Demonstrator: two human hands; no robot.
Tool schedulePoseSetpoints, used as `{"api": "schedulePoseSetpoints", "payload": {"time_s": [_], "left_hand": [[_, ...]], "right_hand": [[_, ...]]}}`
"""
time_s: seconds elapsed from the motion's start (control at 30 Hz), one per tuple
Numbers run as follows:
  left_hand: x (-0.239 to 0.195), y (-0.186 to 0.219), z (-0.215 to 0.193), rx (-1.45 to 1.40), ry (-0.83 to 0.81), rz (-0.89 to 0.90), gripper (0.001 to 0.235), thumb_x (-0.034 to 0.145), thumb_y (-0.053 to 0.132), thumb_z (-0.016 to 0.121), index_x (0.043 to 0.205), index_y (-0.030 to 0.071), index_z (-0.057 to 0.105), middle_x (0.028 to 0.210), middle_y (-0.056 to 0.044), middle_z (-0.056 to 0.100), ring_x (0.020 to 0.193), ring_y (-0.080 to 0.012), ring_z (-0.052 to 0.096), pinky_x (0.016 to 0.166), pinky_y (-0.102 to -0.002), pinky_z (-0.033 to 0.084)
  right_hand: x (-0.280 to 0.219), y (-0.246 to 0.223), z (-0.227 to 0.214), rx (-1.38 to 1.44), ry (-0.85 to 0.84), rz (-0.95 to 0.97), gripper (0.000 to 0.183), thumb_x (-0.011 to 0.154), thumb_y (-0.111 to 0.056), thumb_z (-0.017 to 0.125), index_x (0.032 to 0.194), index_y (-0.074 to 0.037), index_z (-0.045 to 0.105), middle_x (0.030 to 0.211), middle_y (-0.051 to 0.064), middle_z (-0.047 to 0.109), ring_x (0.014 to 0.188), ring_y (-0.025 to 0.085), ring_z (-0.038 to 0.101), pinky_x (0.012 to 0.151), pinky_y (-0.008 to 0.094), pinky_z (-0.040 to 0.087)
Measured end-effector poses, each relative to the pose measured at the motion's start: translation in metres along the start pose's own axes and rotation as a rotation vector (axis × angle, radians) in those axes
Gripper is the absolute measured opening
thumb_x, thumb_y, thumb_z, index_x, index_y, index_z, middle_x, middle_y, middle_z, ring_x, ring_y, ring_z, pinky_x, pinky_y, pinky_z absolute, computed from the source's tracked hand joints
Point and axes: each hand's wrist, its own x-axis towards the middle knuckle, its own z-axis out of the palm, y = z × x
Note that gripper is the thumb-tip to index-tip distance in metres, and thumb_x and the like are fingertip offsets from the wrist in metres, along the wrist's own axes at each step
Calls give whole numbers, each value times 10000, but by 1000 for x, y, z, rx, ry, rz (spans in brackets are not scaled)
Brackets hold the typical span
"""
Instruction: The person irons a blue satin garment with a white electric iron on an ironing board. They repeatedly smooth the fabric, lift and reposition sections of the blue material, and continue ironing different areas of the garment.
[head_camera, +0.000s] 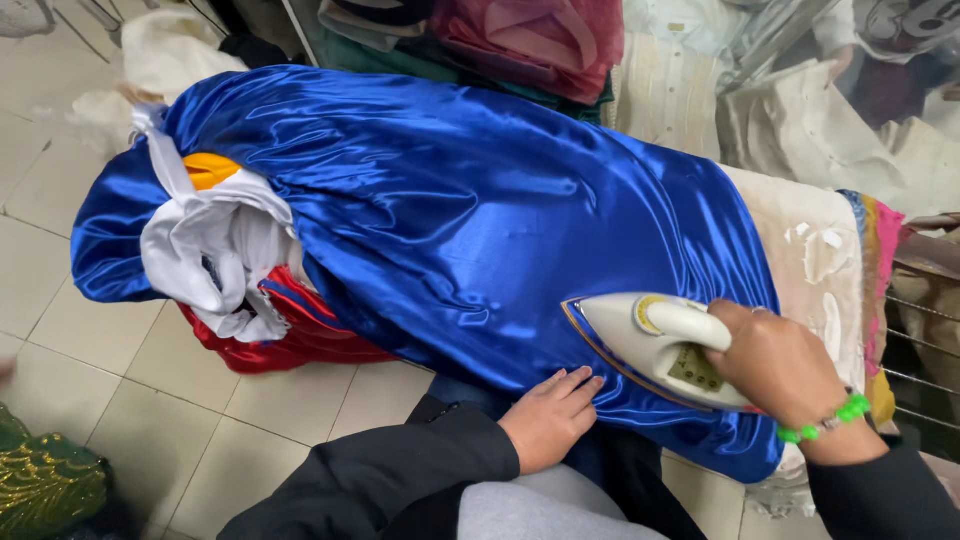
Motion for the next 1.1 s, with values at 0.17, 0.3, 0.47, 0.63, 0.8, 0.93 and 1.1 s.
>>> {"api": "schedulePoseSetpoints", "payload": {"time_s": [0.17, 0.3, 0.47, 0.63, 0.8, 0.93, 1.1], "left_hand": [[5, 4, -18, -17, 73, -49, 147, 925, 15, 610, 1064, -18, 641, 1414, -273, 581, 1322, -465, 539, 1103, -610, 458], [13, -17, -94, 83, 543, -325, 345, 855, 226, 774, 1174, 108, 715, 1206, -134, 689, 1180, -331, 635, 1032, -501, 483], [-56, -151, -169, 258, 1184, -934, 700, 912, 221, 813, 1448, -11, 427, 1460, -254, 340, 1374, -416, 434, 1197, -502, 363], [-58, -224, -221, -352, 1445, -1114, 603, 890, 313, 777, 1334, 7, 507, 1355, -162, 638, 1245, -250, 629, 1081, -353, 485], [-21, -241, -235, -707, 1468, -1220, 741, 676, 498, 830, 1194, -19, 717, 1221, -84, 758, 1097, -148, 732, 949, -289, 587], [-34, -256, -229, -607, 1330, -1363, 358, 724, 369, 771, 933, 79, 751, 973, 23, 720, 909, -103, 651, 837, -306, 517], [-59, -259, -223, -912, 1389, -1192, 595, 732, 427, 822, 1204, 75, 736, 1194, -11, 759, 1051, -82, 692, 1009, -281, 578]], "right_hand": [[67, 1, -28, 20, 81, 37, 241, 937, -353, 581, 1120, -210, 642, 849, 124, 757, 787, 386, 750, 651, 481, 595], [139, 7, -54, 98, 202, 115, 288, 920, -299, 658, 1149, -141, 730, 916, 215, 770, 861, 469, 741, 689, 531, 585], [168, 16, -49, 125, 213, 78, 332, 848, -336, 681, 1081, -103, 721, 979, 219, 751, 922, 480, 704, 738, 542, 562], [66, 0, -52, 190, 33, 88, 238, 860, -256, 662, 1071, -158, 714, 1002, 196, 765, 960, 439, 727, 770, 530, 571], [-39, 32, 15, 10, -119, 31, 250, 859, -458, 617, 1061, -312, 608, 890, 51, 786, 869, 349, 773, 769, 495, 595], [-60, 58, 33, -101, 55, 79, 294, 820, -517, 639, 1088, -400, 612, 859, -55, 751, 848, 255, 768, 667, 461, 622], [12, 73, -6, -91, 92, 143, 198, 989, -382, 555, 1099, -254, 657, 751, 54, 756, 672, 303, 769, 552, 413, 615]]}}
